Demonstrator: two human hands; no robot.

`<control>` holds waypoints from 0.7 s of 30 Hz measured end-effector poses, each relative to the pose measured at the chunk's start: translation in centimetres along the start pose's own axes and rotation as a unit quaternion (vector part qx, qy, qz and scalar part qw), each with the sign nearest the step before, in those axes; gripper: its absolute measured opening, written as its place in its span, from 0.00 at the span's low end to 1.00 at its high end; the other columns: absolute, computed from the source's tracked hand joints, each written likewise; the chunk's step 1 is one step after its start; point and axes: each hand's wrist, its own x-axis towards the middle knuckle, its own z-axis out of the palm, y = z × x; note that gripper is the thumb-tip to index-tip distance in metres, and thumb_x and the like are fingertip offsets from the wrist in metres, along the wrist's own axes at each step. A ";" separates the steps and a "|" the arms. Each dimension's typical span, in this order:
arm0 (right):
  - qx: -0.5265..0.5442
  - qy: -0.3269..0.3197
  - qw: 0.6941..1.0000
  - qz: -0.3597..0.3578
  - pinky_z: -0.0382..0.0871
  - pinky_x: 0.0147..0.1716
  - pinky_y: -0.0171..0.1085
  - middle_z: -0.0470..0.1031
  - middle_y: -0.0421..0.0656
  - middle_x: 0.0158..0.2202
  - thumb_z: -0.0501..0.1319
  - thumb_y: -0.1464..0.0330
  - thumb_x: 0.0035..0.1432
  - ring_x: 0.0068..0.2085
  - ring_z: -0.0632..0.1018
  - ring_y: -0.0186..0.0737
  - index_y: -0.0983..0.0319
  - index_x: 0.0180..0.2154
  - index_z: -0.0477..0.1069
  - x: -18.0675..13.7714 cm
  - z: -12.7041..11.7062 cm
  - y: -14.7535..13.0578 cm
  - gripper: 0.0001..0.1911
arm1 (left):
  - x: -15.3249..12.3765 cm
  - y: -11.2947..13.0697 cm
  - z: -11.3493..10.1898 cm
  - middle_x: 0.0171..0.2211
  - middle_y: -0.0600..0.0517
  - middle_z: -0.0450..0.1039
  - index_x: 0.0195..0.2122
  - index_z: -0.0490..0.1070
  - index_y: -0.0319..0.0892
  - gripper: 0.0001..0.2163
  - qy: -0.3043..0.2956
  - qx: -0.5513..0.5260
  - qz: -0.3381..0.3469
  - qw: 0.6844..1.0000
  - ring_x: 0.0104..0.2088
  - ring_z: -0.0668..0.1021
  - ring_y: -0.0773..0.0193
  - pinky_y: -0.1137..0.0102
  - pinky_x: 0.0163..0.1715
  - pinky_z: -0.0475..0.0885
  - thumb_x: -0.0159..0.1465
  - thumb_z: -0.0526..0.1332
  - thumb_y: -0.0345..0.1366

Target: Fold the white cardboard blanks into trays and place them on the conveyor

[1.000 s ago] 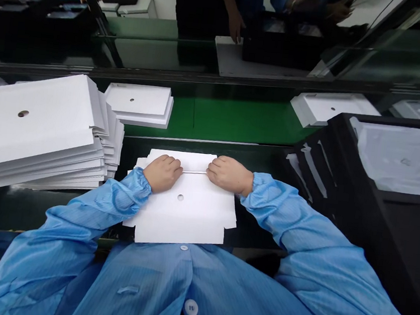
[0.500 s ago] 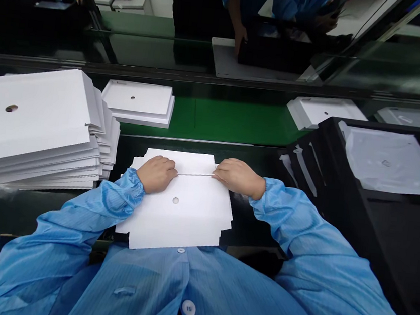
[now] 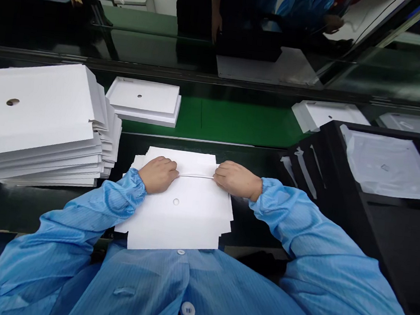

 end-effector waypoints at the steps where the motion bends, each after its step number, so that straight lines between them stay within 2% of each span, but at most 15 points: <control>1: 0.016 0.014 1.000 0.005 0.61 0.43 0.41 0.77 0.46 0.32 0.52 0.71 0.70 0.36 0.72 0.41 0.64 0.33 0.77 -0.1 0.2 0.0 0.17 | -0.1 0.0 0.0 0.32 0.45 0.73 0.35 0.79 0.39 0.13 0.004 -0.007 -0.002 1.000 0.36 0.75 0.57 0.61 0.39 0.64 0.71 0.55 0.35; 5: 0.087 0.065 0.994 0.011 0.64 0.44 0.40 0.78 0.46 0.32 0.52 0.68 0.71 0.36 0.73 0.39 0.63 0.35 0.78 -0.4 0.5 0.0 0.18 | -0.3 0.2 0.2 0.33 0.45 0.73 0.35 0.79 0.39 0.13 0.024 -0.023 -0.006 0.999 0.36 0.74 0.58 0.61 0.40 0.64 0.70 0.55 0.34; 8: 0.108 0.077 0.991 0.010 0.65 0.44 0.40 0.78 0.45 0.32 0.52 0.68 0.71 0.36 0.74 0.38 0.62 0.35 0.79 -0.7 0.4 0.1 0.18 | -0.5 0.2 0.5 0.32 0.46 0.72 0.35 0.79 0.40 0.13 0.039 -0.016 0.003 0.999 0.35 0.74 0.59 0.61 0.40 0.64 0.70 0.55 0.34; 13: 0.060 0.017 0.997 0.037 0.65 0.45 0.40 0.79 0.46 0.33 0.54 0.67 0.70 0.38 0.75 0.41 0.62 0.35 0.79 -0.2 -0.2 -0.4 0.17 | -0.7 0.6 1.0 0.29 0.47 0.72 0.32 0.78 0.40 0.13 0.058 -0.010 0.020 0.998 0.33 0.73 0.60 0.62 0.37 0.63 0.70 0.55 0.33; 16: 0.018 0.000 0.997 0.081 0.64 0.45 0.42 0.79 0.49 0.38 0.57 0.62 0.69 0.43 0.76 0.45 0.64 0.43 0.79 1.9 -0.3 -2.1 0.15 | -0.5 1.0 1.3 0.30 0.46 0.72 0.32 0.78 0.40 0.12 0.064 -0.029 0.019 0.997 0.34 0.73 0.60 0.62 0.37 0.64 0.69 0.55 0.32; 18: 0.025 0.005 0.996 0.089 0.64 0.46 0.42 0.79 0.50 0.42 0.58 0.59 0.68 0.45 0.76 0.46 0.63 0.52 0.76 4.0 0.0 -3.7 0.19 | -0.4 1.3 1.4 0.30 0.46 0.72 0.34 0.79 0.40 0.12 0.067 -0.040 0.018 0.997 0.34 0.73 0.60 0.62 0.38 0.64 0.69 0.56 0.32; 19: 0.035 0.003 0.995 0.089 0.64 0.45 0.42 0.80 0.49 0.41 0.57 0.59 0.69 0.44 0.76 0.45 0.62 0.52 0.75 5.1 0.3 -4.4 0.18 | -0.3 1.4 1.4 0.30 0.46 0.72 0.34 0.79 0.41 0.12 0.067 -0.045 0.015 0.997 0.35 0.73 0.60 0.62 0.38 0.65 0.69 0.56 0.33; 21: 0.059 -0.003 0.992 0.114 0.65 0.44 0.40 0.80 0.48 0.39 0.53 0.62 0.72 0.42 0.77 0.43 0.62 0.47 0.78 6.8 0.9 -5.6 0.17 | -0.3 1.5 1.3 0.30 0.46 0.72 0.35 0.80 0.41 0.13 0.061 -0.054 -0.005 0.997 0.35 0.74 0.60 0.62 0.39 0.65 0.70 0.56 0.33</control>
